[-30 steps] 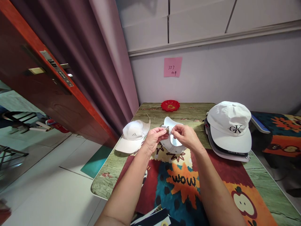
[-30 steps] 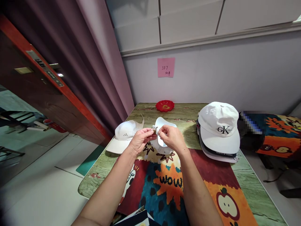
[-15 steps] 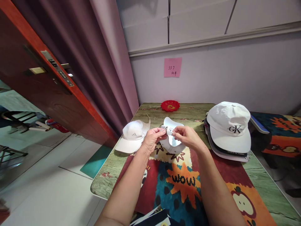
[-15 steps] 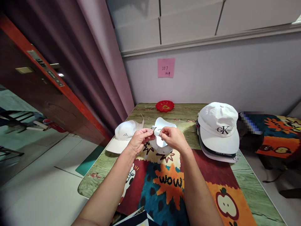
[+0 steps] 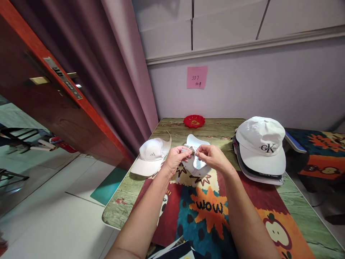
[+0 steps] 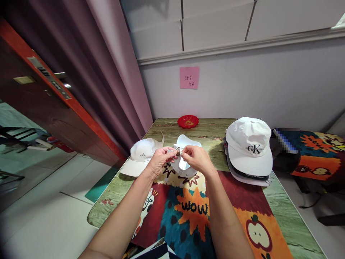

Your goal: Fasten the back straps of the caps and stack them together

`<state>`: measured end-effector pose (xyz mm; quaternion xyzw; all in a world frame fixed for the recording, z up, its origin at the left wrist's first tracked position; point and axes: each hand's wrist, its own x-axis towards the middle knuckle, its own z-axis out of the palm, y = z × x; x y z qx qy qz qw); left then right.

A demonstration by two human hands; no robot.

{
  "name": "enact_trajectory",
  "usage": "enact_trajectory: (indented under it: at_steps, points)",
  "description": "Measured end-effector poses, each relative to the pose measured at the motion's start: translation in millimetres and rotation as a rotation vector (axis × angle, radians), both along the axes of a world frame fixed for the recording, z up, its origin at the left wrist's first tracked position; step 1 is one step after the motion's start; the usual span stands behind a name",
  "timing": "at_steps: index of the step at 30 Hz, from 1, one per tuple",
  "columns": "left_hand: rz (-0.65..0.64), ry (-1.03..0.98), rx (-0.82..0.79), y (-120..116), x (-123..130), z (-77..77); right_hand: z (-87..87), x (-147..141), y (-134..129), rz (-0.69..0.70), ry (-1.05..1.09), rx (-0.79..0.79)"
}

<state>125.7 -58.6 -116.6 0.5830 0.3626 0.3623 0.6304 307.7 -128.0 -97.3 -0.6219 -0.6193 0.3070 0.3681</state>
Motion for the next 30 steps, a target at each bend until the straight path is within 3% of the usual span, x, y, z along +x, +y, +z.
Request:
enact_trajectory:
  at_steps: [3, 8, 10, 16, 22, 30]
  points:
    - [-0.012, 0.129, 0.175, 13.6, -7.5, 13.2, -3.3, 2.8, 1.3, 0.010, 0.024, 0.014]
    - [-0.482, 0.336, 0.102, 40.9, -10.8, 36.7, -6.0, 1.3, 1.9, 0.019, 0.017, 0.047]
    - [-0.588, 0.411, 0.080, 49.4, -7.8, 40.2, -6.5, 0.5, 2.3, 0.037, 0.042, 0.031]
    - [-0.563, 0.448, 0.106, 63.0, -5.7, 37.6, -9.2, 12.8, 3.3, 0.090, 0.244, 0.013]
    - [-0.549, 0.410, 0.056, 65.3, -8.9, 34.2, -14.1, 23.2, 3.3, 0.208, 0.323, -0.108]
    - [-0.588, 0.364, 0.064, 60.7, -6.6, 34.5, -23.7, 9.4, 12.9, 0.165, 0.303, -0.014]
